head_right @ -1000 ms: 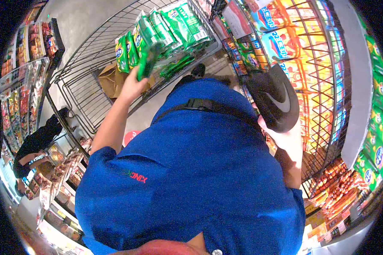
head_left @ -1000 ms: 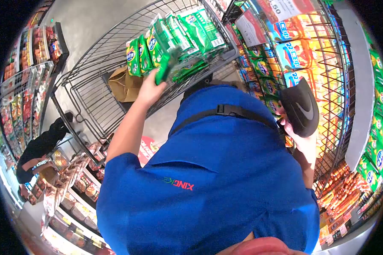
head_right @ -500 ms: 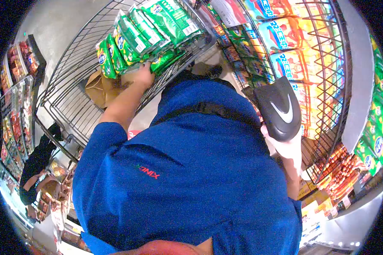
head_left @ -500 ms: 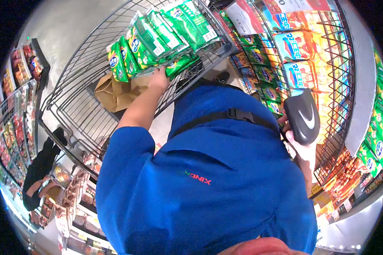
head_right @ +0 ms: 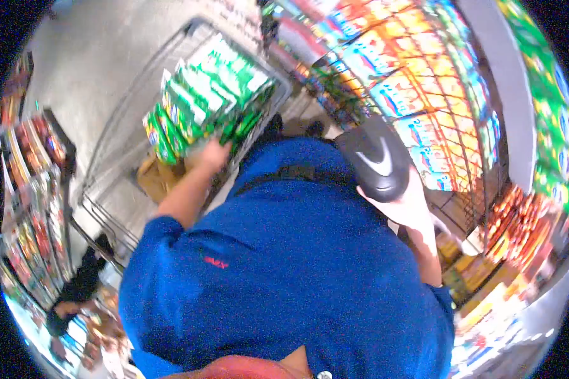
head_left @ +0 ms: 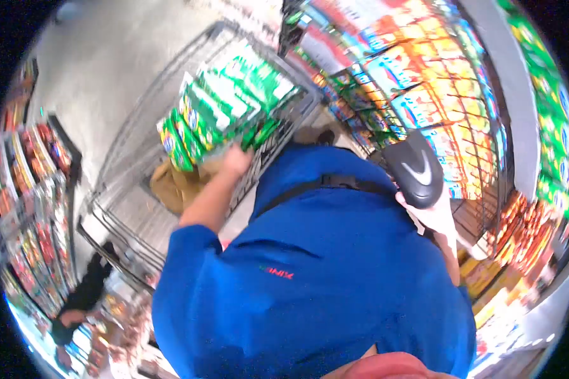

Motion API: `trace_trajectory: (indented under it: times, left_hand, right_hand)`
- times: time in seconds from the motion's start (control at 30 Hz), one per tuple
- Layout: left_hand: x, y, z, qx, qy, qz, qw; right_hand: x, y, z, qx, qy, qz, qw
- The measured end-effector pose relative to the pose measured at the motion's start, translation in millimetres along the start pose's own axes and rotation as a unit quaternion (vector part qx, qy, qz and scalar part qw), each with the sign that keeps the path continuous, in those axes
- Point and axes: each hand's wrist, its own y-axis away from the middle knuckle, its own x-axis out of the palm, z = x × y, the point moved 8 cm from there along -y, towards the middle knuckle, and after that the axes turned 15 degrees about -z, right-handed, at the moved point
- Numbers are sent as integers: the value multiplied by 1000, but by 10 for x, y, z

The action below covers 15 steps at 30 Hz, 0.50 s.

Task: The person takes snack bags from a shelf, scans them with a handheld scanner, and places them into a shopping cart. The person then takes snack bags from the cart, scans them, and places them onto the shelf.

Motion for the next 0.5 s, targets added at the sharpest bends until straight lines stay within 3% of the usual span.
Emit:
trace_trajectory:
  times: [0.03, 0.1, 0.2, 0.23, 0.33, 0.43, 0.47, 0.5]
  left_hand:
    - [-35, -10, -59, 32, 36, -4, 999]
    - [-370, 110, -374, 169, 23, -144, 975]
    - [-947, 390, -1159, 252, 169, -110, 946]
    - [-1006, 387, -1346, 309, 197, -131, 921]
    - [-1590, 775, -2267, 360, 233, -96, 898]
    - [-2352, 1326, -3163, 568, 232, -261, 745]
    - [-2491, 1292, -3368, 574, 275, -244, 732]
    - [-2750, 1476, -3660, 625, 281, -256, 681]
  right_hand:
    - [-43, 3, 181, -21, 6, -44, 999]
    - [-102, 4, 181, -17, -8, -49, 999]
    - [-147, 62, 73, -59, -31, -30, 997]
    - [-183, 83, 91, -69, -63, -35, 995]
    - [-317, 168, 180, -110, -129, -56, 984]
    - [-371, 245, 33, -117, -165, -43, 978]
    - [-440, 300, 44, -125, -171, -55, 976]
    - [-512, 352, 12, -90, -162, -62, 981]
